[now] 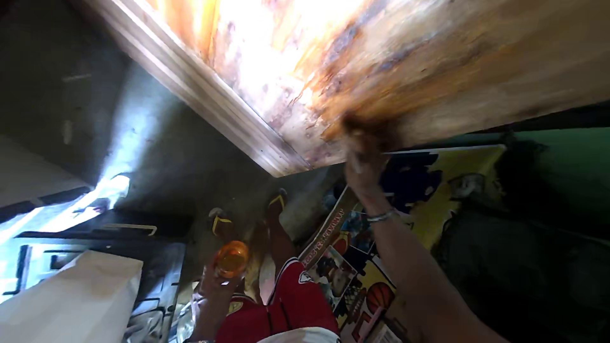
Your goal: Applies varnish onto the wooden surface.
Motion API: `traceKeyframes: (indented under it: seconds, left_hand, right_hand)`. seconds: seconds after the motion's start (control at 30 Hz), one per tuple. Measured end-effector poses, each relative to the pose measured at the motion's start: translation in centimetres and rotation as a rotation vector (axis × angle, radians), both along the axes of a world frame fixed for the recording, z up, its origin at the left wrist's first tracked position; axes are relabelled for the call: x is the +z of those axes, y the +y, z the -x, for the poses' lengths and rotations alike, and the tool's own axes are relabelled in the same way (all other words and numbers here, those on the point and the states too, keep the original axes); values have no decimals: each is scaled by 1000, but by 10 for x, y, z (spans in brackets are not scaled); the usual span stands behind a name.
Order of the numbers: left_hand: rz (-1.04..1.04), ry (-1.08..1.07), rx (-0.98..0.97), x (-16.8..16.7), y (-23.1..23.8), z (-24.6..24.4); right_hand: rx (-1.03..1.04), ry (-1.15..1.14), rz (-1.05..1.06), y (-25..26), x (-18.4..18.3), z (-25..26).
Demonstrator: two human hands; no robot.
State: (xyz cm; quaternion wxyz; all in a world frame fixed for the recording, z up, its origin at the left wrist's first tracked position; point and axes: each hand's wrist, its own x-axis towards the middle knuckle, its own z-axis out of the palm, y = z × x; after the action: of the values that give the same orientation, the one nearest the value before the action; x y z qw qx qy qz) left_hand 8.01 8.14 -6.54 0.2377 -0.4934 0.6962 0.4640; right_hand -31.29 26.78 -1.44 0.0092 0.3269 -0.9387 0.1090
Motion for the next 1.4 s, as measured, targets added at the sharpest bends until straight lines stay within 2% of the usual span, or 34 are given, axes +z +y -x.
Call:
traceKeyframes:
  seconds: [0.07, 0.13, 0.2, 0.27, 0.33, 0.4, 0.43, 0.5, 0.53, 0.6, 0.63, 0.73, 0.8, 0.9, 0.97, 1.0, 1.07, 1.13, 1.27, 1.33, 1.4]
  left_hand:
    - [2, -19, -11, -1, -3, -9]
    - [6, -43, -23, 5, -11, -12]
    - [-17, -38, 1, 13, -17, -15]
    - [-32, 34, 20, 9, -19, -25]
    - [-47, 70, 2, 13, -22, -22]
    - [-51, 72, -33, 20, -24, -16]
    - [-46, 71, -42, 23, -24, -14]
    - [-21, 58, -55, 25, -25, -9]
    - [0, 71, -59, 27, -25, -8]
    - [10, 100, -46, 32, -25, -7]
    - [12, 90, -39, 35, -25, -5]
    - [27, 83, -39, 29, -25, -9]
    - [34, 91, -35, 21, -26, -14]
    - [29, 48, -25, 16, -24, -18]
    - [31, 62, -18, 17, -24, -13]
    - [42, 87, -2, 18, -23, -13]
    - [43, 146, 15, 25, -21, -12]
    - [12, 207, 31, 32, -18, -9]
    - [60, 147, -68, 54, -15, 4]
    - [83, 141, -76, 61, -13, 9]
    - [90, 121, -82, 70, -11, 16]
  right_hand:
    - [5, -155, -47, -3, -49, -11]
    - [-41, -166, -9, 4, -55, -7]
    - [-44, -61, 94, 22, -9, 9]
    - [-37, 134, 228, 41, 67, 33]
    - [-16, 370, 208, 58, 147, 60]
    - [-58, 533, 192, 63, 208, 77]
    - [-73, 597, 204, 63, 227, 79]
    - [-93, 698, 241, 63, 235, 79]
    - [-76, 703, 237, 60, 226, 74]
    - [-20, 618, 99, 55, 187, 51]
    - [-38, 527, 57, 52, 158, 37]
    - [-74, 274, 132, 38, 48, -1]
    - [-88, 75, 24, 34, -15, -22]
    - [-78, -247, -118, 22, -58, -35]
    - [-97, -315, -89, 28, -62, -29]
    - [-97, -313, -72, 30, -52, -22]
    - [-77, -231, -23, 42, -10, -3]
    - [-55, -47, 92, 58, 49, 19]
    - [-62, 255, 195, 77, 174, 51]
    - [-21, 448, 237, 71, 209, 60]
    - [11, 545, 269, 67, 217, 58]
